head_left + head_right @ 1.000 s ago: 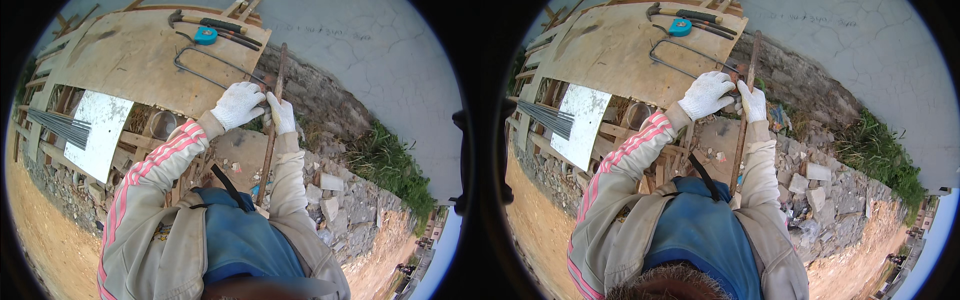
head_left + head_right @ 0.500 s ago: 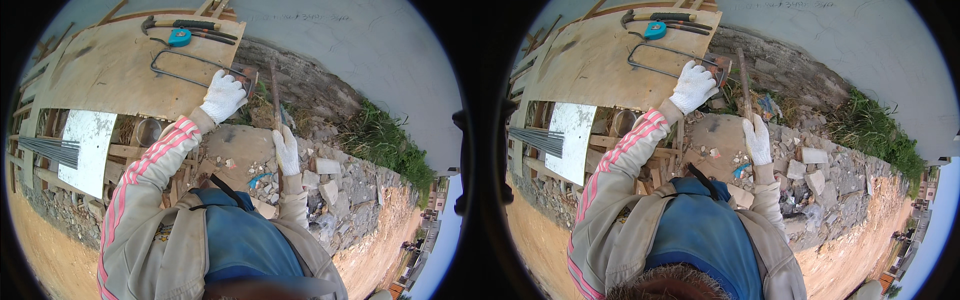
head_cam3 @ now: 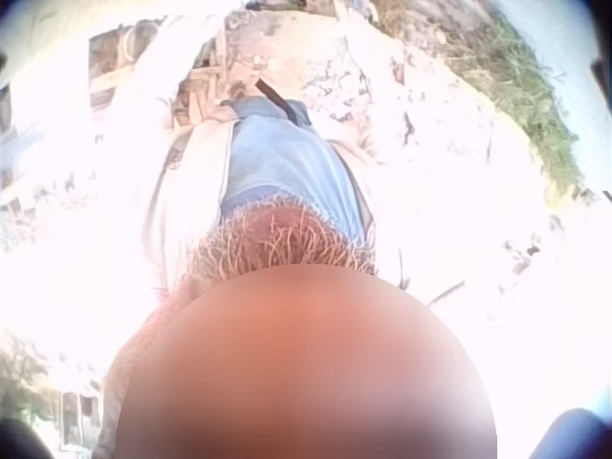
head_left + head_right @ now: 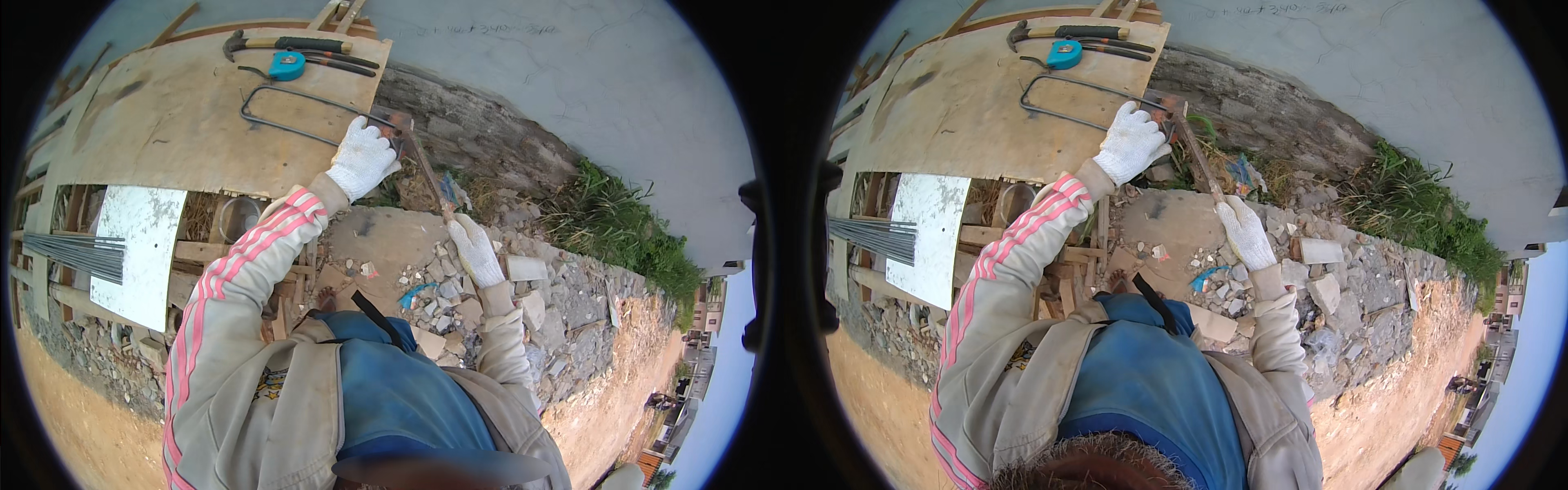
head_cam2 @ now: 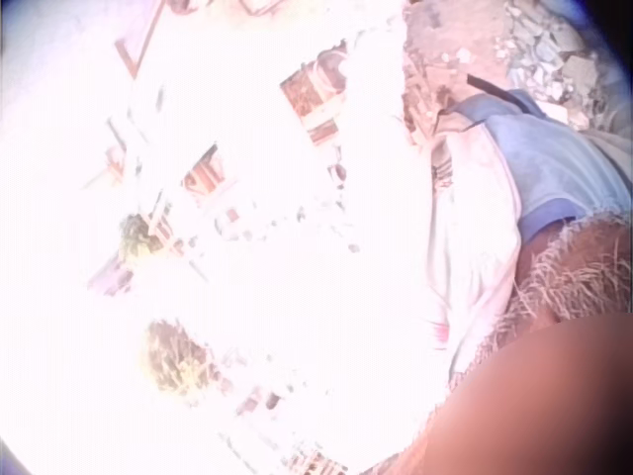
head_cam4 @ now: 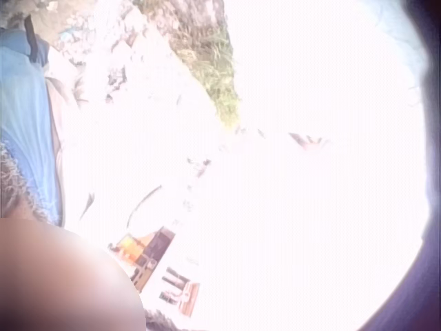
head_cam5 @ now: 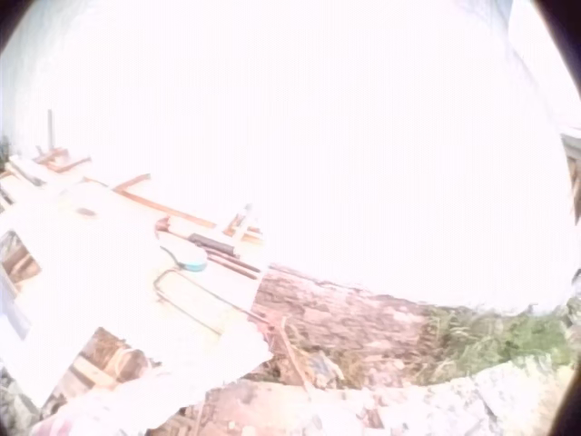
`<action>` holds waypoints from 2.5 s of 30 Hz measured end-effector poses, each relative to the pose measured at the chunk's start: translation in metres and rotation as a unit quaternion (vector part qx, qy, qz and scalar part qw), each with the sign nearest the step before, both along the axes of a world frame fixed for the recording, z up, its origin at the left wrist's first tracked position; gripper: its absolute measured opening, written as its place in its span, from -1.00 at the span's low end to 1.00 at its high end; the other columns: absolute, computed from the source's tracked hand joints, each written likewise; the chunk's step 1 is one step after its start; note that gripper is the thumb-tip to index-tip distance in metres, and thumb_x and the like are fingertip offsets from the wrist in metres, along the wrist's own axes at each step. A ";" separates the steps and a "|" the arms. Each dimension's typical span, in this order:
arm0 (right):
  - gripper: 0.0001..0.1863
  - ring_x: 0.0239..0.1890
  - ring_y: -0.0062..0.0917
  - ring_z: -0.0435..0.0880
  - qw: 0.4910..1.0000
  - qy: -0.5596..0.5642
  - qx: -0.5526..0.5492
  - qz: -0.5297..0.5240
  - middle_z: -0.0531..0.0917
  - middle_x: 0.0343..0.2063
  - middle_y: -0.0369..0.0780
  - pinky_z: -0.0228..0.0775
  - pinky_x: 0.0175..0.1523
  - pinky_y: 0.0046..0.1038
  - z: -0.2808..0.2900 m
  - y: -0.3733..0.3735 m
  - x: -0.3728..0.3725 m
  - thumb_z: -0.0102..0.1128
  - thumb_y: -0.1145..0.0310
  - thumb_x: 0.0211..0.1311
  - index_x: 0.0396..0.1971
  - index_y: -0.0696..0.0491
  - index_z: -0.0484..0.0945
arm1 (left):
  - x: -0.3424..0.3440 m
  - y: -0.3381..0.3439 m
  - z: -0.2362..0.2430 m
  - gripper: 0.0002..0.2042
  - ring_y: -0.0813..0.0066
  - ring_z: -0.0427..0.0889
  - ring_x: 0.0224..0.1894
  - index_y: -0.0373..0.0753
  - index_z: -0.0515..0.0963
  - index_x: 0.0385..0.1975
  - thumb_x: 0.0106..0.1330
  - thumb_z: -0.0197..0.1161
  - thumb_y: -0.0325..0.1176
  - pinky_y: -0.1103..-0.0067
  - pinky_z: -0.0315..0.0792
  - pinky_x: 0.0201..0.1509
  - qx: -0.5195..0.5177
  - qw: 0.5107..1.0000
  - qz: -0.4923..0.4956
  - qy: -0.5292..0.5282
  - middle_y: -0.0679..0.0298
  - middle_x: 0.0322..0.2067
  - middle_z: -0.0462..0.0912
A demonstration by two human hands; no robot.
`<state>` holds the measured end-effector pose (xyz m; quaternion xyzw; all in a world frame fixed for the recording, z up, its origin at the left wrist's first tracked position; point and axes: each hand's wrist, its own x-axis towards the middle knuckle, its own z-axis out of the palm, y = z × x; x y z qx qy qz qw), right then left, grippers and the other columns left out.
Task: The person repeatedly bends thin metal rods into U-shapes using a long metal bar as a lever against a wooden workbench. They pick up rods from a pile, position them, apply leverage to bend them, and place the finished pieces aside.
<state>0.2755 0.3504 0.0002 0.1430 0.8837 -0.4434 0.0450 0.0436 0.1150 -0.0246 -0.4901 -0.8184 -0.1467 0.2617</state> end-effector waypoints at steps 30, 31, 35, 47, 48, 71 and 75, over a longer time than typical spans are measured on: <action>-0.32 -0.18 -0.01 0.79 0.935 -0.076 0.331 -0.101 0.80 -0.28 -0.05 0.59 -0.06 0.01 0.067 0.025 0.159 0.00 -0.36 0.50 -0.08 -0.02 0.78 | 0.000 0.010 0.013 -0.74 0.14 0.65 -0.14 -0.17 0.72 -0.42 0.42 0.34 -0.14 0.13 0.39 0.17 -0.121 0.991 -0.025 0.046 0.19 -0.40 0.74; -0.31 -0.19 -0.01 0.78 0.935 -0.062 0.331 -0.111 0.79 -0.30 -0.03 0.59 -0.06 -0.01 0.065 0.023 0.161 -0.02 -0.36 0.51 -0.11 0.00 0.77 | 0.004 0.011 0.014 -0.74 0.15 0.66 -0.13 -0.17 0.73 -0.41 0.43 0.33 -0.14 0.11 0.39 0.20 -0.117 0.992 -0.013 0.050 0.19 -0.39 0.75; -0.30 -0.21 -0.04 0.79 0.924 -0.051 0.349 -0.147 0.79 -0.35 -0.04 0.60 -0.10 -0.02 0.057 0.014 0.160 -0.01 -0.37 0.50 -0.22 -0.01 0.79 | 0.016 0.009 0.013 -0.71 0.15 0.66 -0.11 -0.15 0.74 -0.40 0.50 0.26 -0.12 0.00 0.33 0.34 -0.098 0.993 0.024 0.062 0.23 -0.35 0.78; -0.25 -0.20 -0.06 0.81 0.907 -0.053 0.374 -0.186 0.81 -0.33 -0.06 0.61 -0.08 -0.01 0.067 -0.018 0.163 -0.05 -0.45 0.45 -0.25 -0.03 0.79 | -0.015 0.011 -0.022 -0.65 0.16 0.69 -0.09 -0.15 0.76 -0.41 0.50 0.22 -0.06 0.12 0.39 0.20 -0.065 0.995 -0.005 0.070 0.23 -0.35 0.79; -0.25 -0.20 -0.06 0.81 0.904 -0.052 0.380 -0.189 0.81 -0.34 -0.06 0.60 -0.08 -0.01 0.067 -0.021 0.164 -0.05 -0.45 0.45 -0.25 -0.03 0.79 | -0.017 0.012 -0.024 -0.65 0.16 0.69 -0.08 -0.15 0.76 -0.41 0.50 0.21 -0.06 0.12 0.39 0.20 -0.072 0.995 0.001 0.072 0.23 -0.34 0.79; -0.29 -0.19 -0.07 0.81 0.897 -0.050 0.379 -0.221 0.81 -0.32 -0.06 0.60 -0.02 -0.01 0.065 -0.067 0.173 -0.03 -0.39 0.48 -0.27 -0.03 0.81 | -0.023 0.016 -0.030 -0.64 0.17 0.71 -0.02 -0.14 0.77 -0.27 0.53 0.17 -0.01 0.19 0.50 0.07 -0.094 0.994 0.032 0.050 0.23 -0.22 0.81; -0.32 -0.21 -0.06 0.81 0.888 -0.010 0.399 -0.226 0.80 -0.37 -0.04 0.61 -0.07 -0.02 0.052 -0.071 0.176 -0.01 -0.35 0.49 -0.26 -0.01 0.79 | -0.013 0.013 -0.023 -0.64 0.17 0.70 -0.03 -0.15 0.77 -0.32 0.50 0.20 -0.02 0.16 0.48 0.07 -0.074 0.997 0.019 0.032 0.23 -0.24 0.81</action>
